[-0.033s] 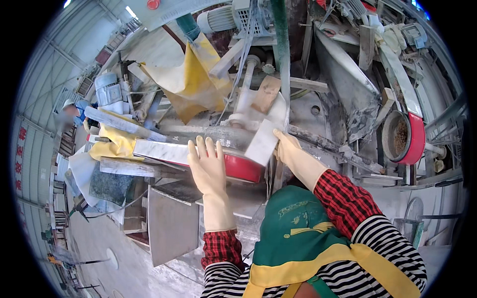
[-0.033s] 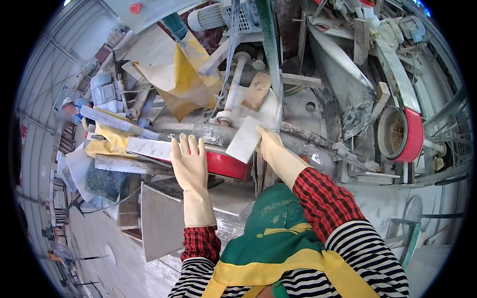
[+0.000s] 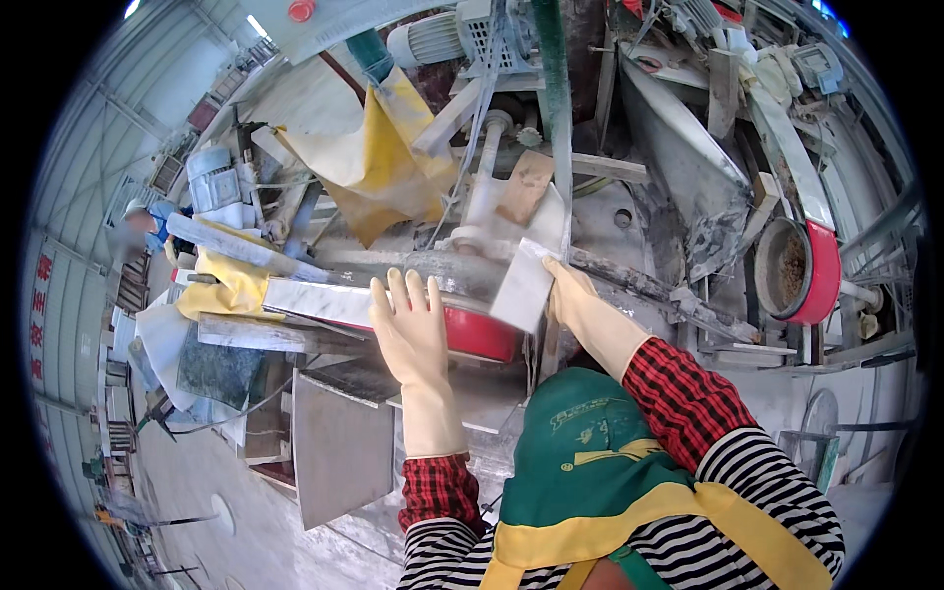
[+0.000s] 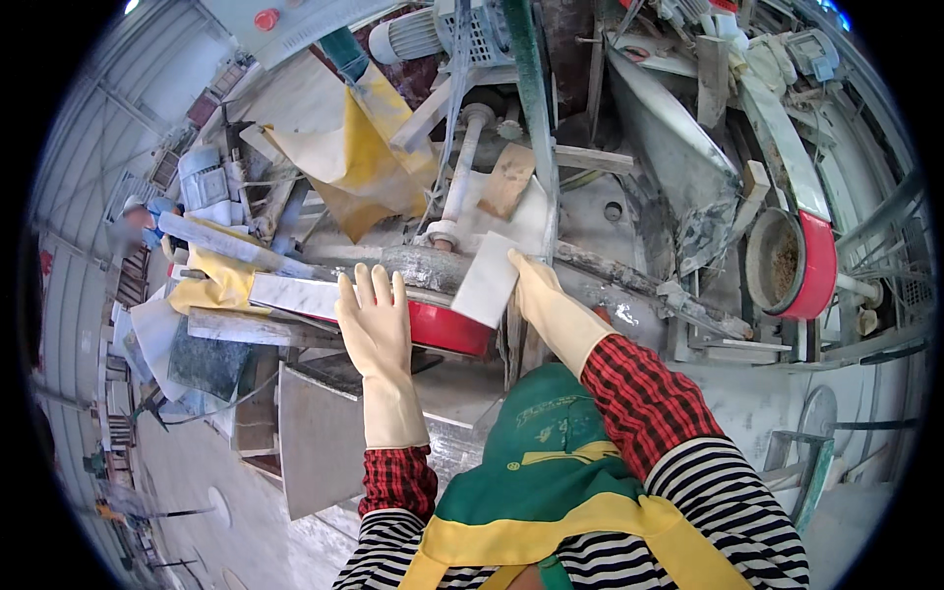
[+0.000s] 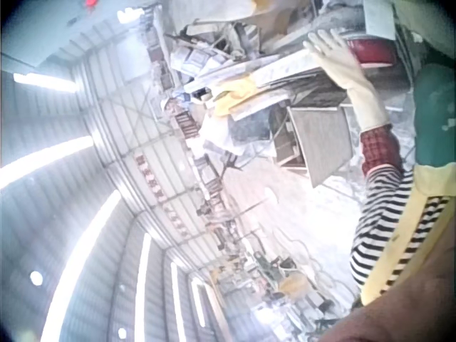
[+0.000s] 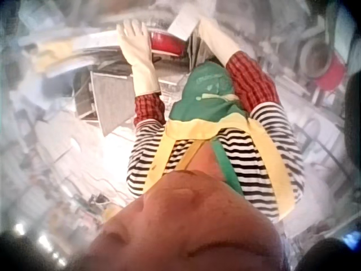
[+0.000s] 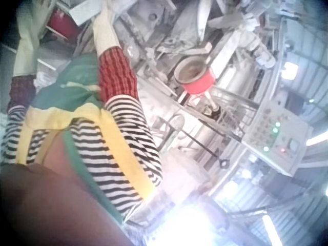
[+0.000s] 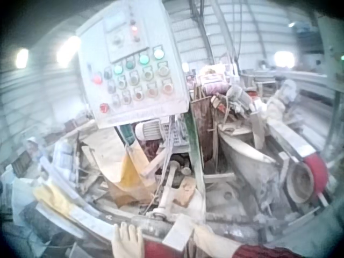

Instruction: The person operates a large industrial machine, likely a grinder or mill, by feeding material into the hopper and using a long metal tool to push and adjust the contents. The camera is mounted on the person's head and shakes violently, obscuring the view of the task.

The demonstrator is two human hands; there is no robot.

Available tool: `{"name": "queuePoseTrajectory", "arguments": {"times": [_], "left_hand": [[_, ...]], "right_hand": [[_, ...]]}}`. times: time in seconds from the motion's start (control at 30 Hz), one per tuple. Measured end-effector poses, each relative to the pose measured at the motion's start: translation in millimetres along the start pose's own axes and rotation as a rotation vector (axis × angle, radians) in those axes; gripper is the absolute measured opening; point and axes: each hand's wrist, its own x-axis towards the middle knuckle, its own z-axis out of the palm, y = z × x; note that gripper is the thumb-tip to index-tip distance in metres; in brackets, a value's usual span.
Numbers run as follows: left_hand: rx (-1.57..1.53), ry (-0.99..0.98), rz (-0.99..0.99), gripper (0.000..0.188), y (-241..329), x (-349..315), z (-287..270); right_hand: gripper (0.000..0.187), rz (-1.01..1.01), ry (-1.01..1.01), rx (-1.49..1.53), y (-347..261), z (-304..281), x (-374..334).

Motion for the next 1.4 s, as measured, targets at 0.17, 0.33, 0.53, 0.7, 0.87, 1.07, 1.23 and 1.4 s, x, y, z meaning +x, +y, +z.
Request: {"name": "queuePoseTrajectory", "arguments": {"times": [0.17, 0.33, 0.53, 0.7, 0.87, 1.07, 1.23, 1.4], "left_hand": [[-0.181, -0.083, -0.024, 0.053, -18, 8, 11], [-0.054, -0.263, -0.022, 0.051, -33, 25, 11], [-0.010, -0.171, -0.052, 0.058, -47, 32, 13], [0.083, 0.114, -0.062, 0.065, -42, 12, 47], [0.084, -0.116, 0.033, 0.059, -28, 33, 15], [0.130, -0.147, 0.064, 0.052, -29, 46, 8], [0.074, -0.490, -0.250, 0.045, -31, 71, -61], [0.515, 0.144, -0.065, 0.062, -15, 16, -10]], "right_hand": [[0.051, 0.089, 0.014, -0.295, -4, 19, -45], [0.061, 0.236, -0.345, -0.495, -14, 60, -109], [0.045, 0.216, -0.647, -0.384, 27, 66, -110], [0.051, 0.236, -0.660, -0.515, 19, 66, -110], [0.047, 0.325, -0.726, -0.767, 17, 74, -121], [0.042, 0.254, -0.515, -0.374, 32, 68, -107], [0.040, 0.179, -0.173, -0.019, -5, 35, -83], [0.035, 0.015, 0.121, 0.241, -121, -21, -77]]}}
